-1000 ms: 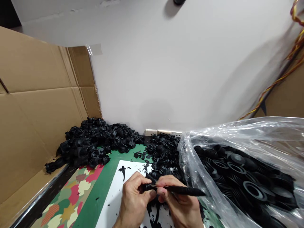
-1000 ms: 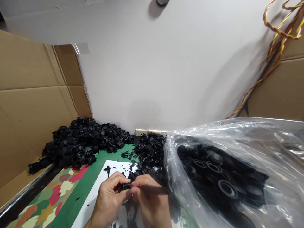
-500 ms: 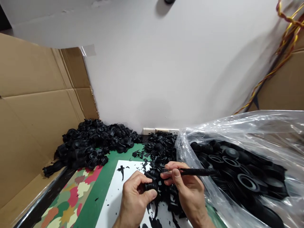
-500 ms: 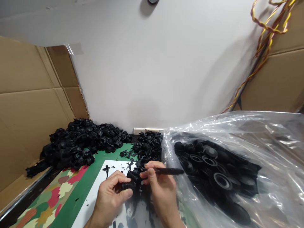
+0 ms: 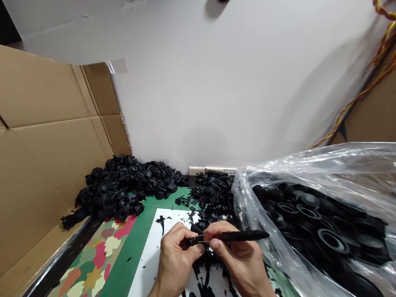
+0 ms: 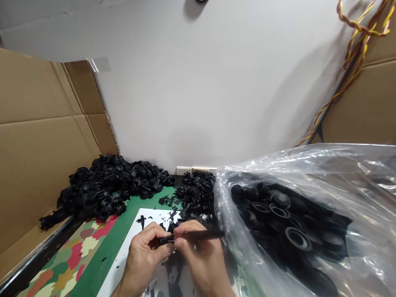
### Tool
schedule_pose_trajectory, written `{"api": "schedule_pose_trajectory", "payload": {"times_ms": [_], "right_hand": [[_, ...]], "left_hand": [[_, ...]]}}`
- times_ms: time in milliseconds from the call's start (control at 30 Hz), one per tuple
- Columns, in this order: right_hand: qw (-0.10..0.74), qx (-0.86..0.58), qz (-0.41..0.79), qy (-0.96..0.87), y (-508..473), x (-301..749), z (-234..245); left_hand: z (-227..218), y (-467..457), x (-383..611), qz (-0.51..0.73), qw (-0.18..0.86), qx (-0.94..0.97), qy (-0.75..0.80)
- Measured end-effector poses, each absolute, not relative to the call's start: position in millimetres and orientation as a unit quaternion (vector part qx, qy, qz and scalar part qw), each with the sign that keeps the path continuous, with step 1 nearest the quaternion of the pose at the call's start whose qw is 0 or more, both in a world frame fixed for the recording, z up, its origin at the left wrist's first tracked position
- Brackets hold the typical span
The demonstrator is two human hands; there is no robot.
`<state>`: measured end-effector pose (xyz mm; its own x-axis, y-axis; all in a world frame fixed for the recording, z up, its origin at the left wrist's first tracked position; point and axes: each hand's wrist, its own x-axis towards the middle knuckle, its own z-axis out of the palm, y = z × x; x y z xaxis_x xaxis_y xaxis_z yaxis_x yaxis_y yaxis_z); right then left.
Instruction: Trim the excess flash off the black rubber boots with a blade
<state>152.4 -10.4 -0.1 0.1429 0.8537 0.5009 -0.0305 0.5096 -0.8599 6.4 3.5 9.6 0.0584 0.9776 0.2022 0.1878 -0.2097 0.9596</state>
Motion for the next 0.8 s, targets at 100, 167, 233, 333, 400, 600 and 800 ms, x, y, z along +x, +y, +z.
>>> {"api": "schedule_pose_trajectory", "payload": {"times_ms": [100, 167, 233, 333, 400, 600, 800], "right_hand": [[0.651, -0.379, 0.317, -0.576, -10.2, 151.3, -2.1], [0.653, -0.383, 0.312, -0.575, -9.7, 150.5, -4.2], [0.654, -0.388, 0.307, -0.572, -9.1, 150.1, -6.2], [0.649, -0.395, 0.296, -0.579, -8.2, 150.8, -8.1], [0.646, -0.397, 0.287, -0.585, -7.4, 152.0, -8.7], [0.63, -0.376, 0.236, -0.637, -10.2, 149.5, -8.6], [0.602, -0.354, 0.032, -0.715, -8.0, 153.5, -1.1]], "left_hand": [[8.7, 4.0, 6.0, 0.486, 0.392, 0.61, 0.488], [7.1, 4.3, 5.7, 0.483, 0.382, 0.617, 0.49], [5.1, 4.5, 5.6, 0.479, 0.374, 0.625, 0.49], [2.7, 4.4, 5.6, 0.473, 0.368, 0.632, 0.492], [2.2, 4.5, 5.6, 0.472, 0.366, 0.633, 0.493], [3.3, 5.1, 4.7, 0.472, 0.365, 0.629, 0.499], [6.2, -1.6, 9.6, 0.452, 0.375, 0.655, 0.475]]}}
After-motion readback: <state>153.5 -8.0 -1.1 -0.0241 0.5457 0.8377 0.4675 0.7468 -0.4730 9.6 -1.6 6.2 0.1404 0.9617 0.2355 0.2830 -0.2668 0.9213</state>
